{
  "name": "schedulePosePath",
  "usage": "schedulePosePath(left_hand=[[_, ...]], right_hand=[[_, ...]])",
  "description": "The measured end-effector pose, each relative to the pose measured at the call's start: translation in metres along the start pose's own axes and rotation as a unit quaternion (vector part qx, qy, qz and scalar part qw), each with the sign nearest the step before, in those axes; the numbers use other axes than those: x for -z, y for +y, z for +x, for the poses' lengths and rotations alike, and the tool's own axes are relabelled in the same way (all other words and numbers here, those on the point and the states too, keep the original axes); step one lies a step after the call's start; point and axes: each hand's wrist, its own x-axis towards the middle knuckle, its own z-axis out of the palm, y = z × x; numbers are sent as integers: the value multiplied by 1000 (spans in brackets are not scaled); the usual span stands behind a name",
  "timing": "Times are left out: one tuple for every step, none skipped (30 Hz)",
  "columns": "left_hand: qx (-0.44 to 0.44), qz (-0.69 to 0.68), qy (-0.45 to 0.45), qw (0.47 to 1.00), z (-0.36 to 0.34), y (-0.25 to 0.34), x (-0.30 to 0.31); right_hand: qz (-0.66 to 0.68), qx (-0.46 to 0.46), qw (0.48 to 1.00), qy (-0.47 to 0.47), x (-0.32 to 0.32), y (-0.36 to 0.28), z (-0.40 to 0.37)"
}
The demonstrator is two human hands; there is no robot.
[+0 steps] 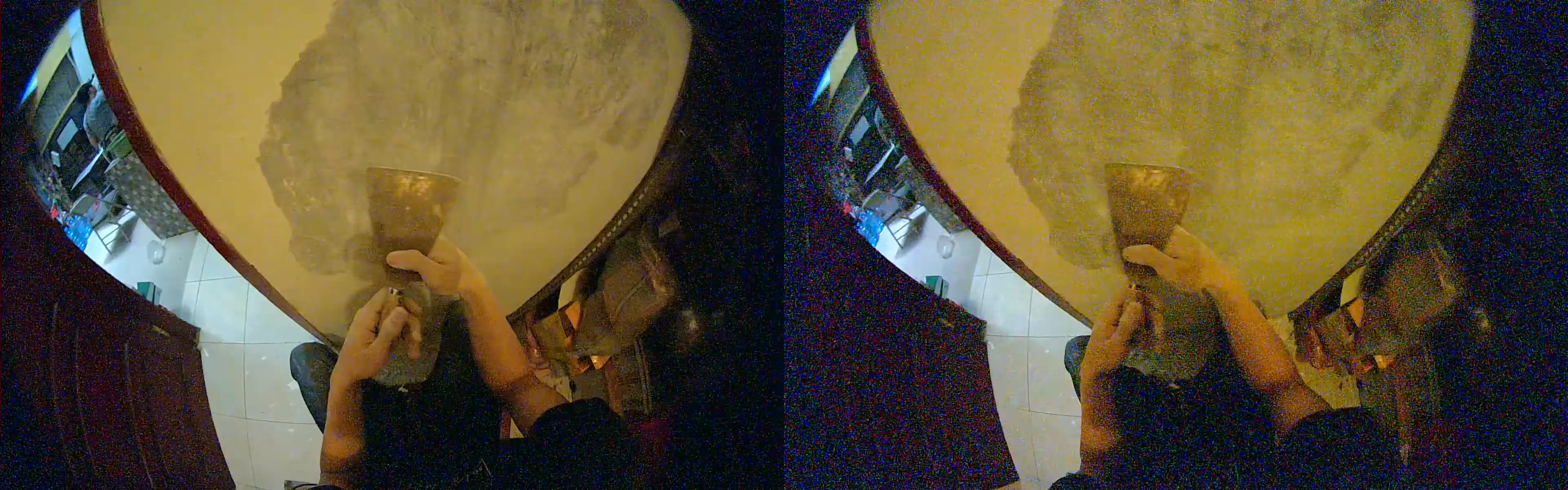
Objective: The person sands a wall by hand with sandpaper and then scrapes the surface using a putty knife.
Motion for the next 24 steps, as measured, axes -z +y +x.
schedulePosePath(left_hand=[[-3,-3,27,1000,0,-4,-3],[-3,-6,24,1000,-2,-6,-7],[-12,-54,50,997,0,-9,-11],[-21,-102,76,992,1,-13,-13],[-18,-103,77,991,-1,-15,-12],[-29,-65,90,993,1,-14,-12],[-39,-27,103,994,1,-12,-14],[-34,-29,103,994,2,-12,-13],[-39,0,89,995,2,-12,-10],[-44,29,74,996,2,-13,-8],[-40,27,72,996,1,-15,-6],[-32,31,64,997,1,-17,-4],[-25,35,56,997,2,-20,-3],[-25,35,55,998,0,-21,-3],[-49,61,46,996,0,-19,-2],[-74,87,38,993,1,-17,-1],[-83,88,38,992,0,-8,0],[-84,157,37,983,-3,-3,1],[-85,225,38,970,-4,1,2],[-94,226,38,969,-1,-2,2],[-151,183,58,970,4,-9,2],[-207,137,76,966,7,-13,2],[-214,136,75,964,7,-14,5],[-182,80,71,977,7,-14,10]], right_hand=[[-1,-3,1000,4,-4,2,5],[23,38,999,7,-10,0,6],[48,78,996,8,-10,1,8],[47,75,996,8,-6,8,10],[25,55,998,9,-2,12,12],[4,35,999,11,1,15,12],[4,29,999,11,2,15,10],[87,30,995,43,0,3,8],[169,30,982,76,-3,-6,7],[170,26,982,78,-4,-9,5],[163,24,982,94,-6,-13,5],[156,23,981,111,-6,-13,5],[156,22,981,113,-6,-12,1],[151,26,982,108,-7,-10,-4],[145,32,983,103,-8,-10,-6],[143,37,984,103,-3,-8,-11],[31,52,997,38,6,-10,-17],[-81,64,994,-27,13,-9,-23],[-80,40,995,-39,15,-13,-28],[-86,47,994,-38,16,-18,-33],[-89,88,991,47,17,-22,-38],[-92,129,979,131,18,-23,-47],[-338,83,927,138,37,46,-71],[-561,29,816,138,60,112,-87]])
